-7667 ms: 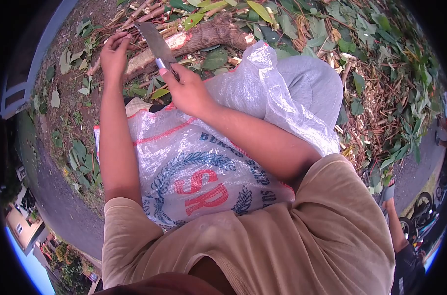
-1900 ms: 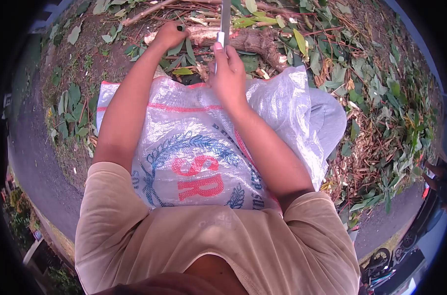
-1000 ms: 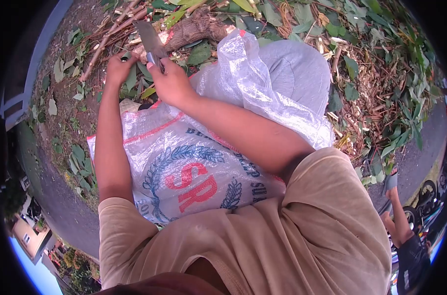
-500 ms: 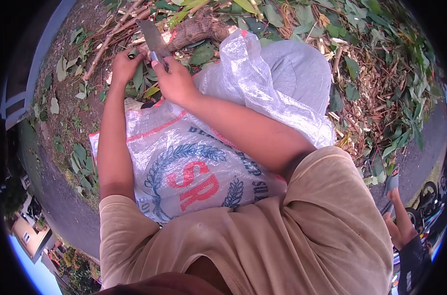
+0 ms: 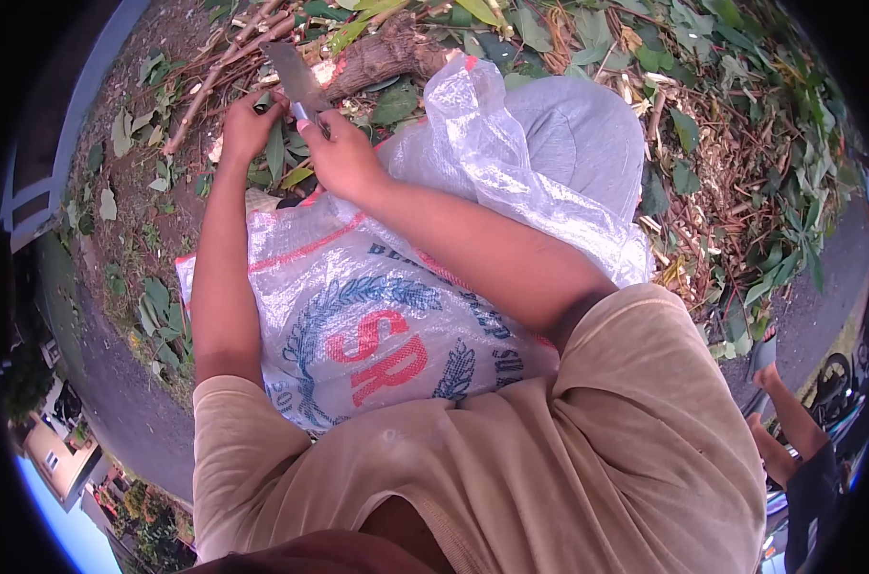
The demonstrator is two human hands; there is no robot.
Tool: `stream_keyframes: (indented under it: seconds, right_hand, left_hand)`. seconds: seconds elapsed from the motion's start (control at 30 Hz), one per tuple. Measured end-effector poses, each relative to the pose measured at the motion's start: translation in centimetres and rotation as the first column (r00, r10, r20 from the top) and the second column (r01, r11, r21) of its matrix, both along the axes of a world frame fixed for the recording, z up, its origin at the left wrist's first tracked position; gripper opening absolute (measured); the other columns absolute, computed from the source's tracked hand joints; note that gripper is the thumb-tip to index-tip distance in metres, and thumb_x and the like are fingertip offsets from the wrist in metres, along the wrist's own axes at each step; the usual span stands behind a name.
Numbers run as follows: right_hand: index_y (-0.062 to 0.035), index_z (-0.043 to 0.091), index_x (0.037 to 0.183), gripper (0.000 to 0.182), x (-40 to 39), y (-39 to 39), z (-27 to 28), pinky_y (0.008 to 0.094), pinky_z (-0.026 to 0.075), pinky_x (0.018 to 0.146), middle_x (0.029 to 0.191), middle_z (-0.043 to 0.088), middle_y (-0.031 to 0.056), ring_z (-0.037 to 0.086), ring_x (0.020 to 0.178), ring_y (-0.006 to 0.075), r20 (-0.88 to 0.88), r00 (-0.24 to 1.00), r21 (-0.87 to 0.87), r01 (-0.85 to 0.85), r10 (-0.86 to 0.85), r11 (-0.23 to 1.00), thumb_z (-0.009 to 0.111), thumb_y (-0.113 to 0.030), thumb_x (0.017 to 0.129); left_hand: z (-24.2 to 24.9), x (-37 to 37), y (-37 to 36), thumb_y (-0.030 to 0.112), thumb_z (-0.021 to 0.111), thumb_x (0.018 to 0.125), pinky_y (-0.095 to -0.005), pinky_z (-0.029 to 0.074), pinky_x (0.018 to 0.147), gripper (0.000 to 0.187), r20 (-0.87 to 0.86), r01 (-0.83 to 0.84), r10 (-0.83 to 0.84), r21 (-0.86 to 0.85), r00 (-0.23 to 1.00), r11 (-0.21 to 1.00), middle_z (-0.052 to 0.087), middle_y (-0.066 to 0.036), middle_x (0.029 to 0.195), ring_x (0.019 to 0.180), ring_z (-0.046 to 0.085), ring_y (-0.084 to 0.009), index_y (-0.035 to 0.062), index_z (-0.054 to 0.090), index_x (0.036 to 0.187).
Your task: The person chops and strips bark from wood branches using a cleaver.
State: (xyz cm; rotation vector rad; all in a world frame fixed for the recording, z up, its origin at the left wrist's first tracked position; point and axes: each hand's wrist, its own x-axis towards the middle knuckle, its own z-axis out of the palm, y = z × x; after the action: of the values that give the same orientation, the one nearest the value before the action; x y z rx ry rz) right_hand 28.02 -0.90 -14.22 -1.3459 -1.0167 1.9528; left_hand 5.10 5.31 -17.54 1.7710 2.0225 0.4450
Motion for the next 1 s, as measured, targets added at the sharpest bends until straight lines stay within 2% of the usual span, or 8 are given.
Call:
stream_keyframes:
  seconds: [0.1, 0.33, 0.4, 0.5, 0.6, 0.83, 0.93, 1.0]
  right_hand:
    - [0.0039, 0.061, 0.125, 0.045, 0.2, -0.8, 0.3, 0.0473, 0.053, 0.078, 0.090, 0.069, 0.0228, 0.072, 0.081, 0.0362, 0.119, 0.993, 0.198, -0.039, 0.016, 0.979, 0.057, -0.036, 0.105]
    - [0.0006, 0.062, 0.125, 0.042, 0.7, -1.9, 3.7, 0.0459, 0.053, 0.075, 0.091, 0.070, 0.0229, 0.070, 0.078, 0.0380, -0.052, 0.999, 0.576, 0.025, 0.006, 0.817, 0.058, -0.036, 0.106]
    - [0.0008, 0.061, 0.123, 0.040, 0.6, -1.9, 3.8, 0.0353, 0.050, 0.063, 0.081, 0.062, 0.0070, 0.060, 0.065, 0.0154, -0.090, 0.996, 0.640, 0.056, 0.003, 0.767, 0.058, -0.036, 0.108]
    - [0.0040, 0.061, 0.120, 0.045, -0.2, -1.5, 0.9, 0.0417, 0.053, 0.067, 0.078, 0.067, 0.0164, 0.074, 0.075, 0.0284, -0.090, 0.996, 0.271, 0.015, 0.010, 0.962, 0.058, -0.039, 0.106]
    - [0.0038, 0.061, 0.116, 0.045, 0.1, -0.2, 0.2, 0.0408, 0.052, 0.064, 0.079, 0.067, 0.0154, 0.071, 0.069, 0.0253, 0.029, 0.999, 0.081, -0.028, 0.026, 0.996, 0.057, -0.040, 0.106]
    - [-0.0007, 0.062, 0.120, 0.040, 0.7, -1.7, 2.7, 0.0310, 0.047, 0.052, 0.074, 0.058, 0.0039, 0.057, 0.055, 0.0116, -0.071, 0.997, 0.451, 0.014, 0.020, 0.893, 0.057, -0.038, 0.108]
    - [-0.0015, 0.061, 0.123, 0.038, 0.5, -1.5, 3.9, 0.0304, 0.048, 0.050, 0.075, 0.056, 0.0025, 0.055, 0.055, 0.0105, -0.153, 0.988, 0.577, 0.062, 0.033, 0.815, 0.056, -0.036, 0.109]
    - [0.0006, 0.060, 0.121, 0.040, -0.4, -1.3, 1.6, 0.0361, 0.050, 0.058, 0.078, 0.061, 0.0097, 0.062, 0.063, 0.0195, -0.115, 0.993, 0.495, 0.055, 0.002, 0.867, 0.057, -0.037, 0.108]
  left_hand:
    - [0.0, 0.0, -0.3, 0.029, 0.078, 0.087, -0.0442, 0.056, 0.084, 0.031, -0.047, -0.025, 0.025, 0.003, 0.999, 1.000, 0.076, -0.021, 0.098, 0.093, 0.074, -0.0379, 0.0098, 0.079, 0.111]
    - [-1.0, -2.4, -0.1, 0.024, 0.077, 0.085, -0.0416, 0.057, 0.082, 0.039, 0.026, -0.020, 0.015, 0.207, 1.000, 0.978, 0.077, -0.025, 0.098, 0.092, 0.077, -0.0360, 0.0009, 0.077, 0.116]
    - [-0.9, -2.7, 0.3, 0.024, 0.078, 0.084, -0.0409, 0.057, 0.083, 0.037, 0.153, -0.021, 0.007, 0.090, 0.988, 0.996, 0.077, -0.025, 0.098, 0.093, 0.077, -0.0364, 0.0019, 0.078, 0.113]
    - [-1.0, 0.4, -0.5, 0.027, 0.080, 0.085, -0.0429, 0.056, 0.082, 0.032, 0.054, -0.048, 0.043, 0.084, 0.998, 0.995, 0.076, -0.024, 0.095, 0.091, 0.075, -0.0364, 0.0044, 0.079, 0.108]
    - [-0.4, 1.7, -0.5, 0.029, 0.080, 0.087, -0.0429, 0.055, 0.082, 0.031, 0.003, -0.059, 0.059, 0.062, 0.998, 0.996, 0.076, -0.021, 0.096, 0.091, 0.074, -0.0364, 0.0083, 0.079, 0.110]
    - [-2.6, 0.6, -0.6, 0.026, 0.082, 0.085, -0.0432, 0.056, 0.081, 0.038, 0.034, -0.103, 0.100, 0.134, 0.994, 0.986, 0.076, -0.024, 0.099, 0.092, 0.076, -0.0358, -0.0006, 0.076, 0.112]
    - [-4.2, 0.1, -0.1, 0.030, 0.083, 0.083, -0.0428, 0.057, 0.081, 0.045, 0.366, -0.149, 0.119, 0.054, 0.923, 0.987, 0.076, -0.026, 0.100, 0.092, 0.076, -0.0354, -0.0040, 0.075, 0.111]
    - [-3.4, 0.7, -0.2, 0.032, 0.082, 0.085, -0.0420, 0.056, 0.082, 0.041, 0.303, -0.140, 0.129, 0.014, 0.944, 0.990, 0.077, -0.024, 0.099, 0.092, 0.076, -0.0346, 0.0003, 0.078, 0.109]
